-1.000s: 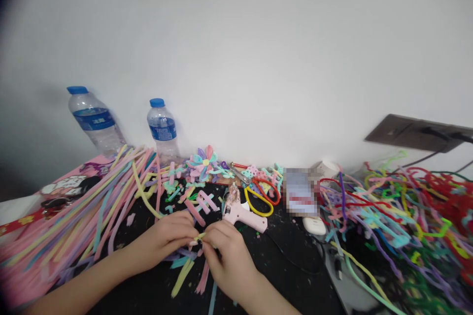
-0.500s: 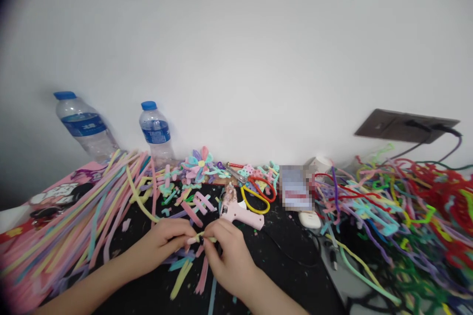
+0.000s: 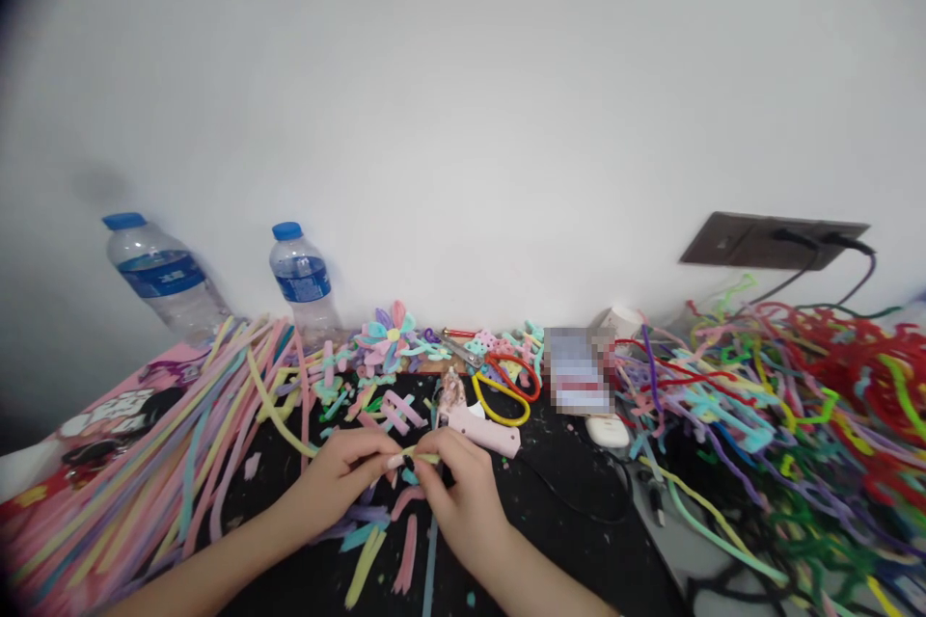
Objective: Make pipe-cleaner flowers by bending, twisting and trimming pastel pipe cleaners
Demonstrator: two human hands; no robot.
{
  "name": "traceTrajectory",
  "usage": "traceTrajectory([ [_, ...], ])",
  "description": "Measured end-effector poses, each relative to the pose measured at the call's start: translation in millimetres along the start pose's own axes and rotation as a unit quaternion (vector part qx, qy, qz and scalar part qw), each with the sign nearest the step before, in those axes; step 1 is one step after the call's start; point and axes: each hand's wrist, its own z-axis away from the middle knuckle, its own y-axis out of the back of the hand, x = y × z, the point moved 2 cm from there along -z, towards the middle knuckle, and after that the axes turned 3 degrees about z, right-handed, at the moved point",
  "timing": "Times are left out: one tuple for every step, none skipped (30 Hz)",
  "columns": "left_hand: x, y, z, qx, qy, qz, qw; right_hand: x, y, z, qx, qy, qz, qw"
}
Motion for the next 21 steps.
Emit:
traceTrajectory([
  [-1, -1.1, -1, 0.002, 0.003, 0.006, 1.000, 1, 1, 0, 0.007, -0.010, 0.002, 1.000],
  [-1, -2.1, -3, 0.002, 0.005, 0.010, 1.000, 1, 2, -1, 0.012, -0.022, 0.004, 1.000],
  [-2, -3.1, -4, 0.000, 0.006, 0.014, 1.000, 2, 2, -1, 0.018, -0.035, 0.005, 0.999],
  [-2, -3.7, -5, 0.003, 0.007, 0.018, 1.000, 3, 3, -1, 0.021, -0.049, 0.005, 0.999],
  [-2, -3.8, -6, 0.009, 0.007, 0.020, 1.000, 5, 3, -1, 0.023, -0.063, 0.004, 0.998],
  [-3, -3.5, -6, 0.021, 0.008, 0.021, 1.000, 6, 3, -1, 0.023, -0.074, 0.003, 0.997],
  [-3, -3.0, -6, 0.031, 0.009, 0.024, 0.999, 7, 3, -1, 0.021, -0.084, -0.001, 0.996],
  [-3, -2.3, -5, 0.042, 0.013, 0.027, 0.999, 8, 2, -1, 0.015, -0.092, -0.007, 0.996],
  [-4, -1.6, -4, 0.050, 0.019, 0.032, 0.998, 9, 2, 0, 0.010, -0.099, -0.013, 0.995],
  [-5, -1.1, -2, 0.054, 0.027, 0.037, 0.997, 9, 1, 0, 0.004, -0.107, -0.017, 0.994],
  [-6, -0.7, 0, 0.056, 0.036, 0.044, 0.997, 10, 1, 0, -0.002, -0.113, -0.018, 0.993],
  [-7, -0.4, 1, 0.055, 0.044, 0.051, 0.996, 10, 0, -1, -0.010, -0.119, -0.014, 0.993],
  [-8, -0.2, 3, 0.053, 0.049, 0.058, 0.996, 10, -1, -1, -0.017, -0.122, -0.007, 0.992],
  [-9, 0.0, 4, 0.053, 0.053, 0.063, 0.995, 10, -2, -2, -0.024, -0.124, 0.002, 0.992],
  [-10, 0.3, 4, 0.052, 0.056, 0.066, 0.995, 10, -3, -2, -0.031, -0.123, 0.010, 0.992],
  [-10, 0.6, 4, 0.053, 0.058, 0.067, 0.995, 9, -4, -2, -0.037, -0.120, 0.018, 0.992],
  [-11, 1.0, 4, 0.056, 0.060, 0.066, 0.994, 8, -4, -2, -0.043, -0.116, 0.027, 0.992],
  [-11, 1.4, 4, 0.059, 0.063, 0.063, 0.994, 8, -5, -1, -0.048, -0.108, 0.037, 0.992],
  [-12, 1.6, 3, 0.060, 0.066, 0.059, 0.994, 7, -5, 0, -0.053, -0.096, 0.049, 0.993],
  [-12, 1.6, 3, 0.060, 0.068, 0.053, 0.994, 6, -5, 1, -0.056, -0.079, 0.063, 0.993],
  [-12, 1.4, 3, 0.058, 0.070, 0.047, 0.995, 5, -4, 3, -0.058, -0.057, 0.079, 0.994],
])
